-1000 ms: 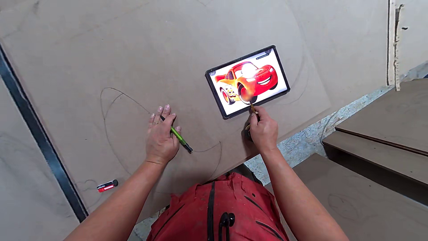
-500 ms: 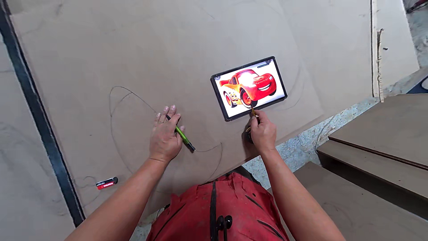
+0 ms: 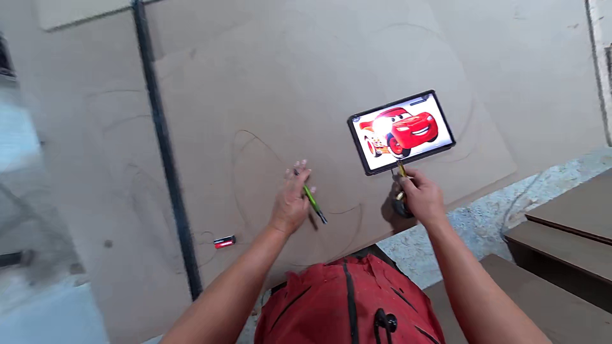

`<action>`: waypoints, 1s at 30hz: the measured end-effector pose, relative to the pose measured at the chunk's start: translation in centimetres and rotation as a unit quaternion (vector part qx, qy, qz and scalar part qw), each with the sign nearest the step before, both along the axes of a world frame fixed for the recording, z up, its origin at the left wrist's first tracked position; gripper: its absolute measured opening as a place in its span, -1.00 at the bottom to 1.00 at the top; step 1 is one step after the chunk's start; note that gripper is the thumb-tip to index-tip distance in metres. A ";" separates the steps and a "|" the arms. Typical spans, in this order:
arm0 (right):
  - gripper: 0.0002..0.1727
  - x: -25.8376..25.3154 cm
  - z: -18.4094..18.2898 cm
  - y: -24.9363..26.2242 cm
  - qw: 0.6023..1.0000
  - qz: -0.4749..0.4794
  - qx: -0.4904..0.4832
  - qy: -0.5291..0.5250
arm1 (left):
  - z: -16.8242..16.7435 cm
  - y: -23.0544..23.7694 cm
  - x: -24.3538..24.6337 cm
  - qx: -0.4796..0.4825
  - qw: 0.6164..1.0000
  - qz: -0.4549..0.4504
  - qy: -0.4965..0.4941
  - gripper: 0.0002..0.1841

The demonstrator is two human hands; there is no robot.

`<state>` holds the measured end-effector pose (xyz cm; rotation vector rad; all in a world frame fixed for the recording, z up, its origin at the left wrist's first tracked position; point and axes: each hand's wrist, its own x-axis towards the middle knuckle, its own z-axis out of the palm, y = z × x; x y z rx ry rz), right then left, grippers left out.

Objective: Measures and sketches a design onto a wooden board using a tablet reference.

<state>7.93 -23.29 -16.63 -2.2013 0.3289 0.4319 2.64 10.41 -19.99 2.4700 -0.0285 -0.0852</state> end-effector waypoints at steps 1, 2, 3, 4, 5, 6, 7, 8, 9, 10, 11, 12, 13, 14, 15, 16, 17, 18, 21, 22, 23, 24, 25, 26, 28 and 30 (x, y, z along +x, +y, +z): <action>-0.72 -1.2 0.4 0.6 0.999 0.010 0.033 0.021 | 0.8 -0.2 -1.0 -0.015 1.000 -0.011 0.011 -0.52; -0.73 -2.6 0.6 1.6 0.997 0.021 0.065 0.043 | 1.5 -0.5 -2.0 -0.022 0.999 -0.032 0.019 -0.52; -0.74 -4.2 0.7 2.9 0.992 0.033 0.098 0.072 | 2.2 -0.7 -3.2 -0.029 0.998 -0.060 0.024 -0.53; -0.76 -5.8 0.7 4.5 0.985 0.042 0.128 0.109 | 2.6 -0.7 -4.3 -0.036 0.995 -0.094 0.024 -0.53; -0.77 -7.4 0.6 6.4 0.976 0.052 0.151 0.148 | 2.9 -0.6 -5.5 -0.044 0.991 -0.126 0.020 -0.53; -0.77 -8.9 0.5 8.5 0.967 0.059 0.166 0.183 | 3.0 -0.4 -6.6 -0.055 0.986 -0.155 0.014 -0.55; -0.76 -10.2 0.2 10.5 0.961 0.065 0.173 0.207 | 3.0 0.0 -7.6 -0.067 0.982 -0.179 0.009 -0.56; -0.74 -11.4 0.0 12.6 0.957 0.065 0.175 0.221 | 2.7 0.6 -8.5 -0.073 0.977 -0.200 0.001 -0.58; -0.73 -12.3 0.0 14.5 0.957 0.060 0.168 0.228 | 2.3 1.5 -9.4 -0.064 0.973 -0.221 -0.004 -0.57; -0.72 -13.2 0.0 16.3 0.958 0.053 0.157 0.232 | 1.7 2.5 -10.1 -0.048 0.970 -0.238 -0.003 -0.56; -0.71 -13.9 -0.2 17.7 0.961 0.049 0.142 0.234 | 1.2 3.7 -10.7 -0.036 0.968 -0.249 -0.003 -0.56; -0.70 -14.5 -0.4 18.8 0.963 0.050 0.125 0.234 | 0.6 4.9 -11.2 -0.026 0.966 -0.258 -0.009 -0.56; -0.69 -15.0 -0.6 19.6 0.965 0.051 0.110 0.232 | 0.2 5.9 -11.5 -0.019 0.963 -0.267 -0.015 -0.56; -0.69 -15.4 -0.7 20.3 0.968 0.051 0.096 0.226 | 0.0 6.8 -11.8 -0.013 0.961 -0.274 -0.024 -0.57; -0.69 -15.8 -0.6 20.8 0.971 0.049 0.082 0.218 | 0.0 7.5 -12.1 -0.014 0.960 -0.278 -0.035 -0.57; -0.69 -16.0 -0.5 21.3 0.974 0.047 0.070 0.212 | 0.1 8.1 -12.4 -0.017 0.958 -0.284 -0.046 -0.57; -0.68 -16.1 -0.5 21.6 0.976 0.045 0.055 0.208 | 0.1 8.5 -12.8 -0.017 0.955 -0.291 -0.053 -0.58; -0.68 -16.3 -0.6 21.8 0.977 0.046 0.045 0.202 | 0.0 8.8 -13.1 -0.017 0.952 -0.300 -0.056 -0.58; -0.67 -16.6 -0.6 22.1 0.980 0.047 0.029 0.192 | -1.2 9.4 -13.5 -0.005 0.944 -0.321 -0.073 -0.60; -0.67 -16.6 -0.7 22.2 0.980 0.044 0.029 0.191 | -1.5 9.5 -13.4 0.005 0.942 -0.325 -0.082 -0.60; -0.68 -16.5 -0.7 22.1 0.981 0.039 0.029 0.190 | -1.5 9.5 -13.2 0.019 0.940 -0.330 -0.088 -0.60; -0.68 -16.4 -0.7 22.1 0.981 0.033 0.030 0.190 | -1.5 9.4 -13.1 0.033 0.938 -0.334 -0.091 -0.60; -0.67 -16.4 -0.7 22.1 0.981 0.027 0.034 0.190 | -1.4 9.3 -12.9 0.047 0.935 -0.340 -0.090 -0.60; -0.65 -16.4 -0.8 22.1 0.980 0.025 0.040 0.191 | -1.3 9.3 -12.6 0.059 0.932 -0.346 -0.091 -0.60; -0.59 -16.4 -0.9 21.8 0.979 0.019 0.054 0.196 | -1.3 9.5 -11.8 0.083 0.927 -0.354 -0.095 -0.60; -0.53 -16.8 -0.9 21.1 0.977 0.024 0.050 0.207 | -1.5 10.3 -10.6 0.112 0.927 -0.346 -0.093 -0.59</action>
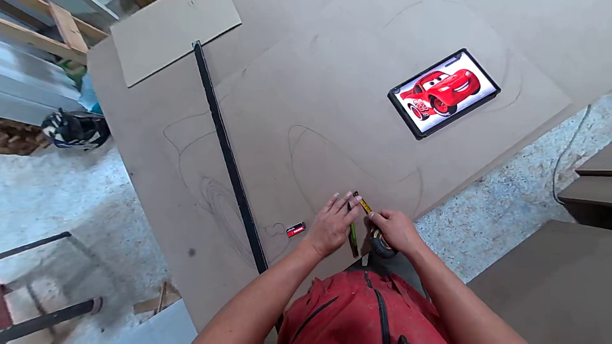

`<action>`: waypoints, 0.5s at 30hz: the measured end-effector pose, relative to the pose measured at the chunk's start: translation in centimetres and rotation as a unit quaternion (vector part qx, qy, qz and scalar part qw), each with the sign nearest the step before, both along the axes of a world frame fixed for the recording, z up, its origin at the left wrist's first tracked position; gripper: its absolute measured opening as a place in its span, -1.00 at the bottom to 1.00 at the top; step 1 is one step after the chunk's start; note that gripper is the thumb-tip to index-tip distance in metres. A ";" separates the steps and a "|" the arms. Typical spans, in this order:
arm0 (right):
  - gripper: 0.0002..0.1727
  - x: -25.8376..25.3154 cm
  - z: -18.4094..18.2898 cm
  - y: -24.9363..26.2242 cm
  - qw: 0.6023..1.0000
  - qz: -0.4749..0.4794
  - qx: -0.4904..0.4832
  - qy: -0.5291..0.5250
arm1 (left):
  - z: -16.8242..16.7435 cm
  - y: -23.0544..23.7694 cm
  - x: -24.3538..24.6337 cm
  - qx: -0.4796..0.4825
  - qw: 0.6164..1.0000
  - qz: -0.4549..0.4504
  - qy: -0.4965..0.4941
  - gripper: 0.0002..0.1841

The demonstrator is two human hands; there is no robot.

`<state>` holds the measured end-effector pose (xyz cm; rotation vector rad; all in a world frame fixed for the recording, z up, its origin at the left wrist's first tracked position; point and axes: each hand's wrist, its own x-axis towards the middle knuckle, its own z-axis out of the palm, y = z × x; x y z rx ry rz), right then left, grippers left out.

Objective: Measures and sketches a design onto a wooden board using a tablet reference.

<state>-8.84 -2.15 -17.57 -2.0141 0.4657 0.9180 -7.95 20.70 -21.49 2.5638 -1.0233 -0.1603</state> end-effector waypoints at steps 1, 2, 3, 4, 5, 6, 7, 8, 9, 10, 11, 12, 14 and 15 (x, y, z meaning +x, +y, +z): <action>-0.53 -0.5 0.0 -0.6 1.000 0.004 -0.001 0.001 | 0.0 0.6 0.9 0.008 1.000 0.022 -0.007 -0.58; -0.56 -1.3 0.0 -1.3 1.000 0.002 0.005 0.000 | -0.1 1.2 2.1 0.010 0.998 0.054 -0.016 -0.58; -0.59 -2.3 -0.2 -2.1 1.000 -0.008 0.016 -0.001 | -0.3 2.1 3.6 0.019 0.996 0.088 -0.025 -0.56; -0.62 -3.3 -0.4 -2.9 0.999 -0.025 0.034 -0.002 | -0.3 3.0 5.3 0.036 0.991 0.124 -0.023 -0.55; -0.65 -4.4 -0.7 -3.6 0.998 -0.040 0.051 -0.005 | -0.2 3.8 7.1 0.052 0.986 0.156 -0.021 -0.55; -0.67 -5.3 -1.2 -4.2 0.997 -0.054 0.063 -0.007 | 0.0 4.5 8.8 0.060 0.982 0.180 -0.010 -0.56; -0.68 -6.0 -1.5 -4.6 0.995 -0.066 0.070 -0.008 | 0.1 5.1 10.4 0.055 0.980 0.191 -0.001 -0.57; -0.69 -6.4 -1.8 -4.9 0.994 -0.079 0.075 -0.008 | 0.2 5.4 11.7 0.050 0.980 0.192 0.006 -0.58; -0.69 -6.6 -1.9 -5.0 0.993 -0.092 0.079 -0.008 | 0.3 5.5 12.7 0.043 0.981 0.188 0.012 -0.58; -0.69 -6.6 -2.1 -4.9 0.991 -0.106 0.082 -0.008 | 0.4 5.5 13.4 0.037 0.982 0.183 0.020 -0.58; -0.70 -6.7 -2.2 -4.8 0.988 -0.123 0.089 -0.008 | 0.5 5.4 13.9 0.034 0.982 0.181 0.031 -0.58; -0.71 -6.7 -2.3 -4.6 0.985 -0.141 0.095 -0.008 | 0.6 5.2 14.1 0.032 0.982 0.183 0.042 -0.58; -0.73 -7.0 -2.3 -4.4 0.982 -0.156 0.101 -0.014 | 0.5 5.0 14.1 0.028 0.980 0.189 0.052 -0.58; -0.74 -7.1 -2.2 -4.4 0.982 -0.157 0.102 -0.017 | 0.3 4.9 14.0 0.024 0.980 0.190 0.053 -0.58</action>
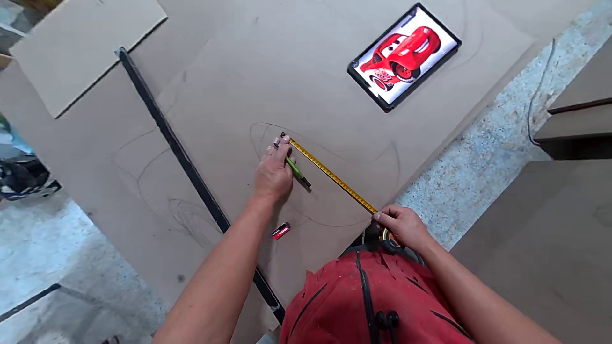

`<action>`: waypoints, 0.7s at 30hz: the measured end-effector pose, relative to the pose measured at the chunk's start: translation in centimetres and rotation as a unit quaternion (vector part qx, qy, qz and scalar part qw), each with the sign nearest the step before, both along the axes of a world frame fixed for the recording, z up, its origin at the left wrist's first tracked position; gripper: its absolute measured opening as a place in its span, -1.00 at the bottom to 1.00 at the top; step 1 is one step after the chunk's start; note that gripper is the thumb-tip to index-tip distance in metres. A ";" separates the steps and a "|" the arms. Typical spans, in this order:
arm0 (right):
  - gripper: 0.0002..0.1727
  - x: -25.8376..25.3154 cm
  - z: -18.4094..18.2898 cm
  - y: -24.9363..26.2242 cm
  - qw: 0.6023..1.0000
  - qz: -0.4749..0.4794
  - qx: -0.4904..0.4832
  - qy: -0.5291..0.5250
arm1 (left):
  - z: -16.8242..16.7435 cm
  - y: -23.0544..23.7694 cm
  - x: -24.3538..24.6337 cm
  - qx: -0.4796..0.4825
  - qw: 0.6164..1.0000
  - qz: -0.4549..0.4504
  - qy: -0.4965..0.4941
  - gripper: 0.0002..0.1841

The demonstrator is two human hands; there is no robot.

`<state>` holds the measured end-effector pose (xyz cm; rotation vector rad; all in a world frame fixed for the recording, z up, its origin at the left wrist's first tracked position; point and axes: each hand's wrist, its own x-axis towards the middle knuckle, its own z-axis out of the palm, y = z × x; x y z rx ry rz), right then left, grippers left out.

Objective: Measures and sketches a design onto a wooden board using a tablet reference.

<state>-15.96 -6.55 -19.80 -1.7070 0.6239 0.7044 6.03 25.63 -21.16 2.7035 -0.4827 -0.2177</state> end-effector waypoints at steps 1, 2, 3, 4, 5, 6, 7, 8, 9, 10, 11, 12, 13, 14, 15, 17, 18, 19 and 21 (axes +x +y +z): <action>-0.75 0.0 0.1 0.0 1.000 0.002 -0.003 0.000 | -0.2 0.1 -0.1 -0.004 1.000 0.001 -0.001 -0.57; -0.76 0.0 0.2 -0.1 1.000 0.005 -0.007 0.000 | -0.3 0.1 -0.1 -0.008 1.000 -0.001 -0.004 -0.57; -0.76 -0.1 0.2 -0.2 1.000 0.009 -0.012 0.001 | -0.4 0.2 -0.1 -0.011 1.000 -0.004 -0.005 -0.57; -0.76 -0.1 0.0 -0.3 1.000 0.010 -0.016 0.001 | -0.4 0.2 -0.1 -0.012 1.000 -0.007 -0.005 -0.57; -0.77 -0.3 -0.2 -0.3 1.000 0.010 -0.018 0.000 | -0.5 0.3 -0.2 -0.015 1.000 -0.010 -0.007 -0.57; -0.78 -0.4 -0.3 -0.3 1.000 0.006 -0.019 -0.004 | -0.6 0.4 -0.2 -0.018 1.000 -0.012 -0.010 -0.56; -0.79 -0.6 -0.5 -0.3 1.000 0.001 -0.017 -0.009 | -0.6 0.4 -0.3 -0.023 1.000 -0.015 -0.012 -0.57; -0.80 -0.6 -0.6 -0.2 1.000 -0.003 -0.014 -0.013 | -0.6 0.4 -0.3 -0.029 0.999 -0.017 -0.012 -0.57; -0.80 -0.7 -0.6 -0.2 1.000 -0.007 -0.011 -0.015 | -0.6 0.4 -0.4 -0.035 0.999 -0.018 -0.012 -0.57; -0.81 -0.7 -0.5 -0.2 1.000 -0.010 -0.009 -0.015 | -0.5 0.3 -0.4 -0.037 0.999 -0.018 -0.011 -0.58; -0.81 -0.7 -0.4 -0.1 1.000 -0.009 -0.011 -0.014 | -0.5 0.3 -0.5 -0.039 0.999 -0.019 -0.010 -0.58; -0.82 -0.7 -0.3 -0.1 1.000 -0.007 -0.015 -0.014 | -0.5 0.3 -0.5 -0.039 0.999 -0.019 -0.012 -0.58; -0.82 -0.7 -0.2 -0.1 1.000 -0.004 -0.020 -0.014 | -0.6 0.3 -0.6 -0.037 0.999 -0.020 -0.014 -0.58; -0.83 -0.8 -0.2 0.0 1.000 -0.001 -0.027 -0.016 | -0.6 0.4 -0.6 -0.036 0.999 -0.022 -0.017 -0.57; -0.84 -0.9 -0.2 0.0 0.999 0.000 -0.032 -0.019 | -0.6 0.4 -0.6 -0.033 0.999 -0.024 -0.019 -0.57; -0.85 -1.1 -0.2 0.1 0.999 0.002 -0.041 -0.024 | -0.6 0.4 -0.7 -0.032 0.999 -0.030 -0.021 -0.57; -0.85 -1.1 -0.3 0.2 0.999 0.001 -0.048 -0.025 | -0.4 0.4 -0.7 -0.032 0.999 -0.033 -0.019 -0.57; -0.84 -1.1 -0.2 0.3 0.998 0.001 -0.055 -0.023 | -0.3 0.5 -0.6 -0.035 0.999 -0.035 -0.016 -0.57; -0.83 -1.0 -0.1 0.4 0.998 -0.003 -0.062 -0.018 | -0.2 0.7 -0.6 -0.049 0.998 -0.041 -0.016 -0.57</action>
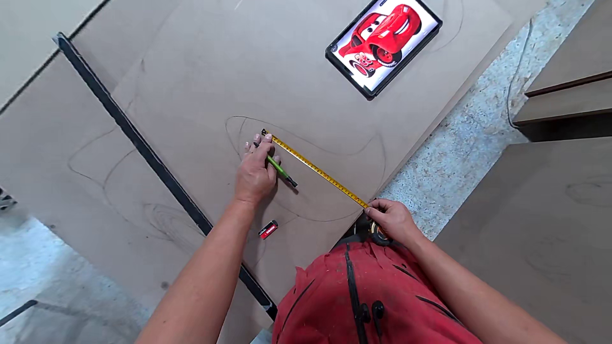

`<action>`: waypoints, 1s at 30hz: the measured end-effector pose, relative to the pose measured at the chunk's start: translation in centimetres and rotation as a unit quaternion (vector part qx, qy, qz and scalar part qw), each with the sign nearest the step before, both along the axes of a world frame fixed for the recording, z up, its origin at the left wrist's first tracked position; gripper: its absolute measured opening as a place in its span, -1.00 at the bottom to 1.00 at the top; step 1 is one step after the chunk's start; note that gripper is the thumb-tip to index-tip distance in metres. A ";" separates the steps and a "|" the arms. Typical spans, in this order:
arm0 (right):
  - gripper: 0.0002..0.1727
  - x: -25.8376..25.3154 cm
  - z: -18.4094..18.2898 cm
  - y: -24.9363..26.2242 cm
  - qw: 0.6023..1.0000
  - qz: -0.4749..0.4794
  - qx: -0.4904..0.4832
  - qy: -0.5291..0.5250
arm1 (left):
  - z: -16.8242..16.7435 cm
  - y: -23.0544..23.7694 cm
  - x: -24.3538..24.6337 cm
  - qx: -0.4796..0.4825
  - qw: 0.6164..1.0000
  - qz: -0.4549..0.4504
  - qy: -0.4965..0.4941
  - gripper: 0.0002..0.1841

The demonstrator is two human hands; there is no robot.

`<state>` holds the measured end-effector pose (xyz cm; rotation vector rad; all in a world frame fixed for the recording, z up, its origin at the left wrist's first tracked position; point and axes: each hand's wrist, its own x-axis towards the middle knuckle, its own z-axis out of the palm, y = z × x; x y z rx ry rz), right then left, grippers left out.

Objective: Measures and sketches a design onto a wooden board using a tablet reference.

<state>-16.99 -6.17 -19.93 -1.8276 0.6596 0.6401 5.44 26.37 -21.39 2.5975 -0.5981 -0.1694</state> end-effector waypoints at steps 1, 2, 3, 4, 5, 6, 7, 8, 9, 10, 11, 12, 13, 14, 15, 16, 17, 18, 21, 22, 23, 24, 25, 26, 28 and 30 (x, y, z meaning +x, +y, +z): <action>-0.82 0.0 0.0 0.0 1.000 -0.002 0.000 0.001 | 0.1 0.2 0.0 -0.009 1.000 -0.005 0.000 -0.58; -0.82 0.0 0.0 0.0 1.000 -0.003 0.000 0.000 | 0.1 0.4 0.0 -0.015 1.000 -0.011 0.002 -0.58; -0.83 0.0 0.0 0.0 1.000 -0.002 0.001 0.001 | 0.2 0.6 0.1 -0.019 1.000 -0.017 0.004 -0.58; -0.85 0.0 0.0 0.0 1.000 0.000 0.001 0.002 | 0.3 0.7 0.1 -0.022 0.999 -0.023 0.002 -0.58; -0.87 0.0 0.1 0.0 1.000 0.004 -0.001 0.002 | 0.3 0.8 0.2 -0.020 0.999 -0.028 -0.001 -0.58; -0.88 0.0 0.1 0.1 1.000 0.006 -0.004 0.001 | 0.2 0.9 0.2 -0.021 0.999 -0.032 -0.006 -0.57; -0.88 0.0 0.1 0.1 1.000 0.006 -0.006 0.000 | 0.2 0.9 0.1 -0.022 0.999 -0.036 -0.010 -0.57; -0.87 -0.1 0.1 0.1 1.000 0.004 -0.008 -0.001 | 0.2 0.9 0.1 -0.024 0.999 -0.040 -0.011 -0.56; -0.86 -0.2 0.1 0.2 1.000 0.002 -0.012 -0.002 | 0.2 0.9 0.1 -0.025 0.999 -0.045 -0.009 -0.55; -0.83 -0.3 0.1 0.2 1.000 0.001 -0.014 -0.003 | 0.3 0.8 0.1 -0.023 0.998 -0.050 -0.007 -0.55; -0.82 -0.3 0.1 0.2 1.000 0.002 -0.016 -0.004 | 0.3 0.8 0.1 -0.022 0.998 -0.053 -0.005 -0.54; -0.81 -0.4 0.2 0.2 1.000 0.004 -0.014 -0.005 | 0.4 0.8 0.1 -0.021 0.998 -0.055 -0.005 -0.54; -0.81 -0.4 0.2 0.2 1.000 0.007 -0.008 -0.005 | 0.5 0.8 0.1 -0.022 0.998 -0.056 -0.005 -0.54; -0.82 -0.4 0.3 0.2 1.000 0.011 0.001 -0.005 | 0.6 0.7 0.2 -0.021 0.998 -0.057 -0.007 -0.54; -0.83 -0.4 0.4 0.1 1.000 0.015 0.011 -0.003 | 0.7 0.6 0.2 -0.021 0.998 -0.057 -0.010 -0.55; -0.84 -0.3 0.4 0.0 1.000 0.017 0.021 0.001 | 0.7 0.6 0.2 -0.018 0.998 -0.057 -0.010 -0.55; -0.85 -0.3 0.4 0.0 0.999 0.013 0.030 0.004 | 0.8 0.5 0.2 -0.016 0.998 -0.056 -0.012 -0.55; -0.85 -0.3 0.4 0.0 0.999 0.006 0.039 0.008 | 0.7 0.4 0.2 -0.015 0.998 -0.056 -0.018 -0.55; -0.82 -0.4 0.3 0.2 0.999 -0.011 0.043 0.014 | 0.8 0.2 0.2 -0.009 0.998 -0.054 -0.022 -0.55; -0.81 -0.5 0.3 0.3 0.999 -0.011 0.040 0.012 | 0.8 0.2 0.1 -0.007 0.998 -0.053 -0.021 -0.54; -0.80 -0.5 0.2 0.3 0.999 -0.010 0.036 0.009 | 0.8 0.1 0.1 -0.008 0.998 -0.052 -0.021 -0.54; -0.80 -0.5 0.2 0.3 0.999 -0.008 0.034 0.007 | 0.9 0.0 0.0 -0.008 0.998 -0.052 -0.018 -0.54; -0.80 -0.5 0.2 0.3 0.999 -0.007 0.037 0.007 | 0.9 -0.1 -0.1 -0.009 0.998 -0.052 -0.017 -0.54; -0.81 -0.5 0.3 0.3 0.999 -0.007 0.043 0.006 | 1.0 -0.2 -0.2 -0.013 0.998 -0.051 -0.020 -0.54; -0.81 -0.5 0.3 0.3 0.999 -0.007 0.041 0.005 | 1.0 -0.3 -0.4 -0.033 0.998 -0.044 -0.026 -0.56; -0.81 -0.5 0.2 0.4 1.000 -0.008 0.026 0.003 | 1.6 -0.6 -0.4 -0.051 0.998 -0.012 -0.018 -0.58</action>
